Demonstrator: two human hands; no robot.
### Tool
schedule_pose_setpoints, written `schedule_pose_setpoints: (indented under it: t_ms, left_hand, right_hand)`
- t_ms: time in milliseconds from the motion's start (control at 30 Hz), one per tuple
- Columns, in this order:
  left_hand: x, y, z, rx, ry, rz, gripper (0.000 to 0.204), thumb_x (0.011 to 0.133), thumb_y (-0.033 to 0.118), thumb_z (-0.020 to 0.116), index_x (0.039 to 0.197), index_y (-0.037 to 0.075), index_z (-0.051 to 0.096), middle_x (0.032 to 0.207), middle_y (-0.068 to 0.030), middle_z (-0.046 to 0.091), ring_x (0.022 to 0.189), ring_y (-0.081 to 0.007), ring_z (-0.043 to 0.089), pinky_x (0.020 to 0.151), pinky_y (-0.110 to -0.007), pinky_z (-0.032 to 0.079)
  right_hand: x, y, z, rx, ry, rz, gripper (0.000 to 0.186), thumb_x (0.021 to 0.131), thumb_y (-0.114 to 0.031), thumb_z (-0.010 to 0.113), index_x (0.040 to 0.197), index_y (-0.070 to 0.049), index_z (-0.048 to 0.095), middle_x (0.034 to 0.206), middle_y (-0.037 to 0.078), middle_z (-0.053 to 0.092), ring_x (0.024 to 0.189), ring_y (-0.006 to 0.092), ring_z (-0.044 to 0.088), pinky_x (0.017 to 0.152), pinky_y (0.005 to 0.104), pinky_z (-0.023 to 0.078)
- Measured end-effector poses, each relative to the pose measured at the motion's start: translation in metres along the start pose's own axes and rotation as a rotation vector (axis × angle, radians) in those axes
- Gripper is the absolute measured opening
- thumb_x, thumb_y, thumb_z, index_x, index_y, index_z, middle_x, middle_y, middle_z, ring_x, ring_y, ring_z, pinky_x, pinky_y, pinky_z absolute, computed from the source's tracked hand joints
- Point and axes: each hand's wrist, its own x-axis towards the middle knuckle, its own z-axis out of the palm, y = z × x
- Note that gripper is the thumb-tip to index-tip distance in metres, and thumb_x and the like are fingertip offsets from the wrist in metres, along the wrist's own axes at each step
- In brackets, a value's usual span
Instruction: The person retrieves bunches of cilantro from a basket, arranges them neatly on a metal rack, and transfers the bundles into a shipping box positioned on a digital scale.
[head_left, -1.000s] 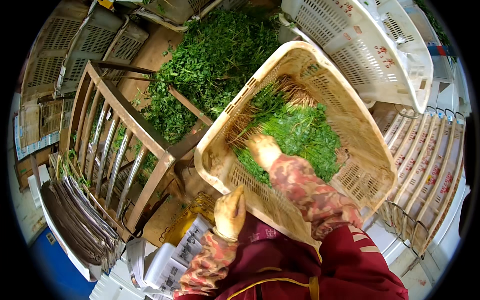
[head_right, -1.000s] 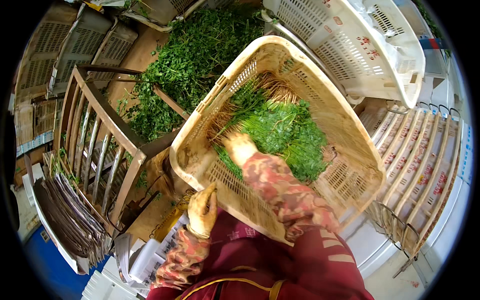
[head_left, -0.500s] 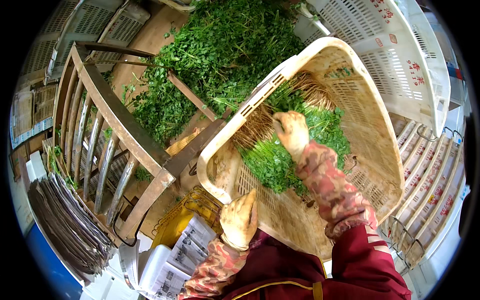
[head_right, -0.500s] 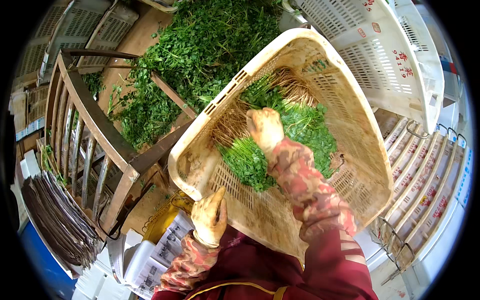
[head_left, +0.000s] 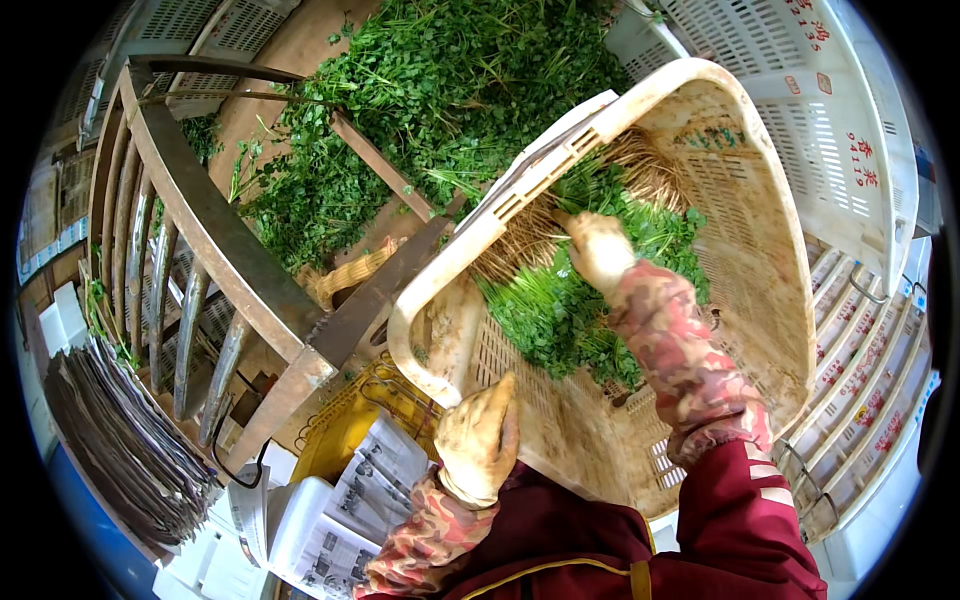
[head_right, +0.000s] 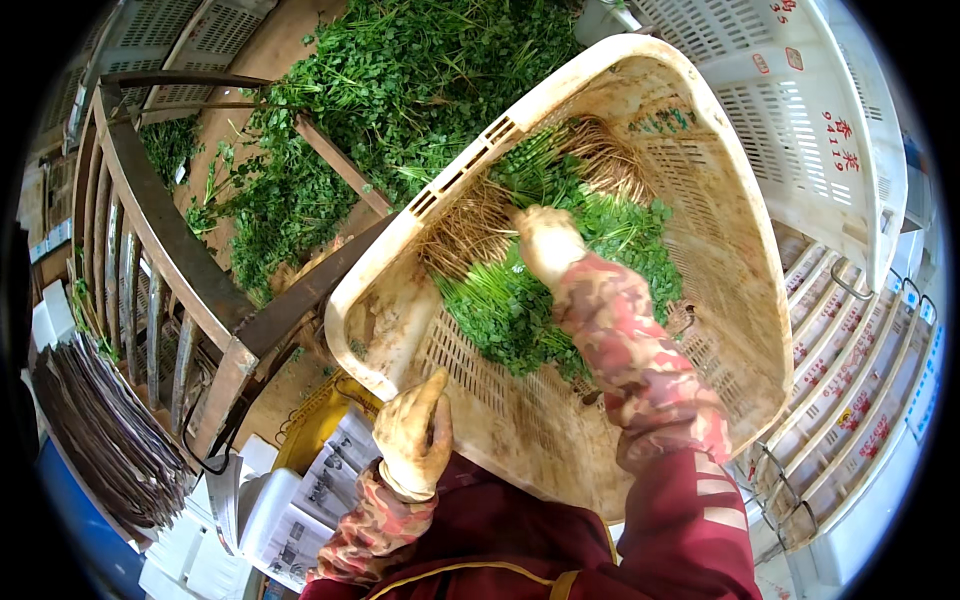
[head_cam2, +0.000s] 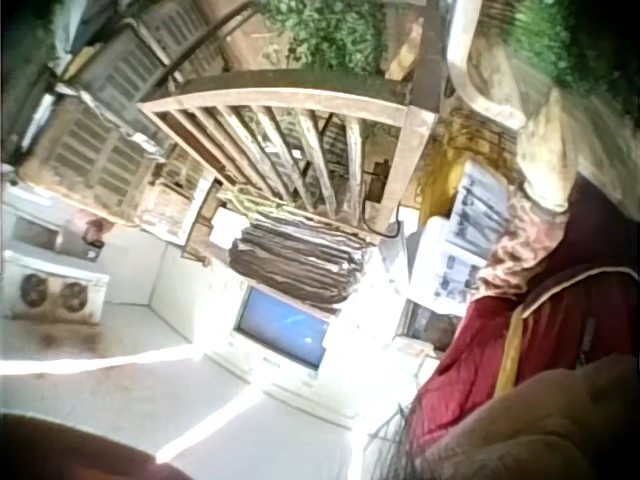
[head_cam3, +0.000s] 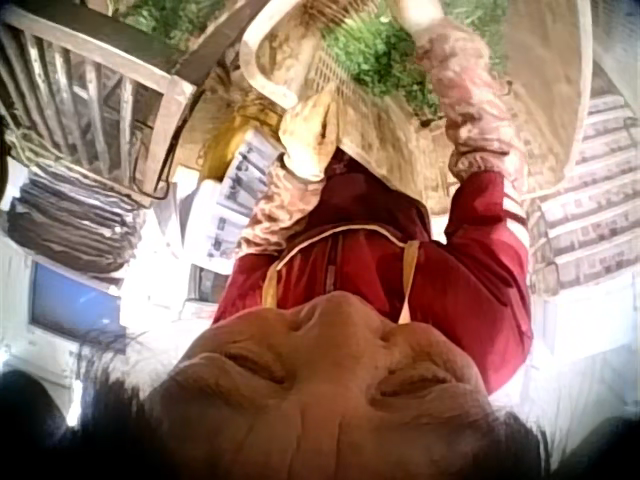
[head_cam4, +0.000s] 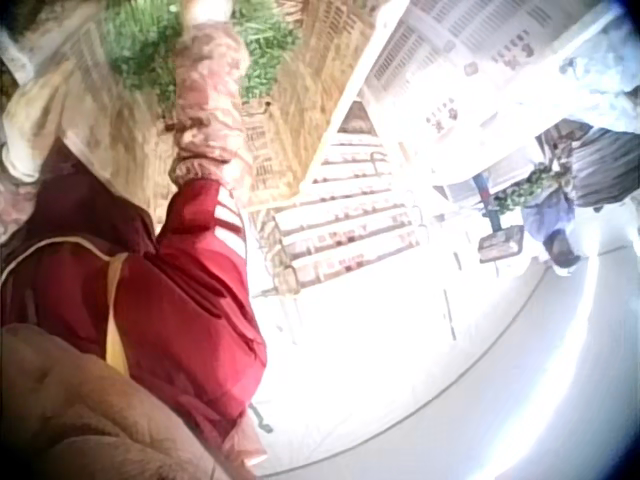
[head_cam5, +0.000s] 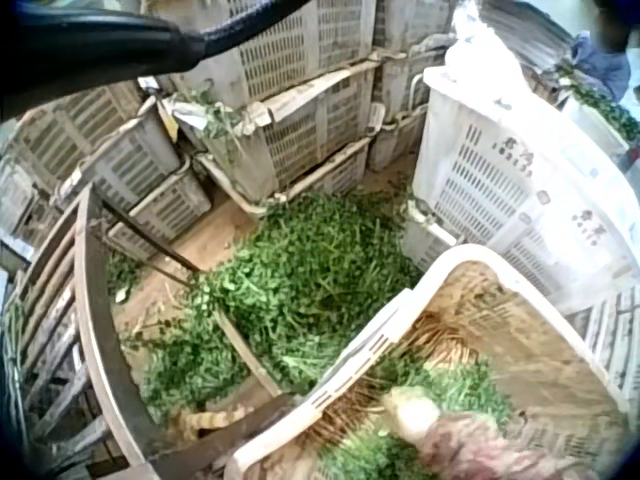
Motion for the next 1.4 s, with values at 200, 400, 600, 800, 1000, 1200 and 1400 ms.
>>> schedule_pose_setpoints:
  t_ms: [200,400,600,800,1000,1200,1400]
  left_hand:
    - [-0.004,-0.003,0.001,0.044,-0.011,0.015,0.042,0.074,-0.006,0.067,0.114,0.005,0.065,0.094,-0.0101,0.069,0.085,-0.0256,0.066,0.075,-0.034,0.051]
    - [-0.004,-0.004,0.002,0.020,0.024,0.015,0.041,0.076,-0.005,0.067,0.115,0.005,0.064,0.095,-0.0109,0.069,0.082,-0.0263,0.066,0.074,-0.034,0.051]
    - [-0.004,-0.007,0.004,0.049,0.028,0.071,0.038,0.077,-0.004,0.067,0.114,0.005,0.065,0.094,-0.0112,0.069,0.079,-0.0269,0.066,0.073,-0.034,0.052]
    - [-0.005,-0.004,0.005,0.076,0.030,0.068,0.033,0.079,-0.003,0.066,0.111,0.004,0.066,0.093,-0.0121,0.069,0.080,-0.0276,0.067,0.072,-0.036,0.053]
    - [0.005,-0.002,-0.001,0.014,-0.052,0.162,0.032,0.081,-0.004,0.066,0.112,0.002,0.064,0.097,-0.0129,0.070,0.083,-0.0264,0.069,0.075,-0.034,0.055]
    - [0.050,0.007,0.021,0.067,-0.204,0.382,0.039,0.083,0.002,0.066,0.121,0.004,0.059,0.094,-0.0105,0.067,0.082,-0.0257,0.064,0.074,-0.035,0.051]
    - [0.108,0.007,0.104,0.297,-0.333,0.630,0.036,0.085,0.006,0.066,0.120,0.006,0.058,0.111,-0.0132,0.064,0.102,-0.0285,0.062,0.087,-0.037,0.048]
  right_hand:
    - [0.007,0.005,0.015,0.231,0.107,0.208,0.017,0.077,-0.018,0.071,0.090,-0.008,0.069,0.078,0.010,0.068,0.066,0.0256,0.065,0.064,0.0367,0.055]
    - [-0.074,0.027,-0.120,1.011,0.465,0.714,0.014,0.088,-0.025,0.066,0.095,-0.013,0.070,0.075,0.002,0.066,0.060,0.0093,0.058,0.049,0.0229,0.042]
    - [-0.053,-0.015,-0.260,1.019,0.917,-0.054,0.014,0.085,-0.006,0.067,0.098,-0.006,0.067,0.077,0.001,0.060,0.065,0.0088,0.056,0.052,0.0202,0.046]
    - [-0.040,-0.008,-0.284,0.247,1.001,-0.088,0.035,0.084,0.000,0.066,0.118,0.002,0.059,0.111,0.013,0.062,0.103,0.0202,0.061,0.088,0.0301,0.050]
    - [-0.192,0.050,-0.065,0.495,0.226,0.676,0.042,0.081,-0.018,0.072,0.119,-0.004,0.061,0.117,0.015,0.064,0.111,0.0282,0.061,0.097,0.0388,0.048]
    - [-0.205,0.075,0.096,0.364,0.194,0.618,0.063,0.076,-0.027,0.074,0.131,-0.006,0.051,0.125,0.019,0.057,0.116,0.0362,0.053,0.099,0.0430,0.043]
    - [-0.173,0.086,0.120,0.271,-0.189,0.821,0.084,0.075,-0.047,0.072,0.139,-0.003,0.041,0.122,0.017,0.059,0.118,0.0333,0.052,0.103,0.0443,0.036]
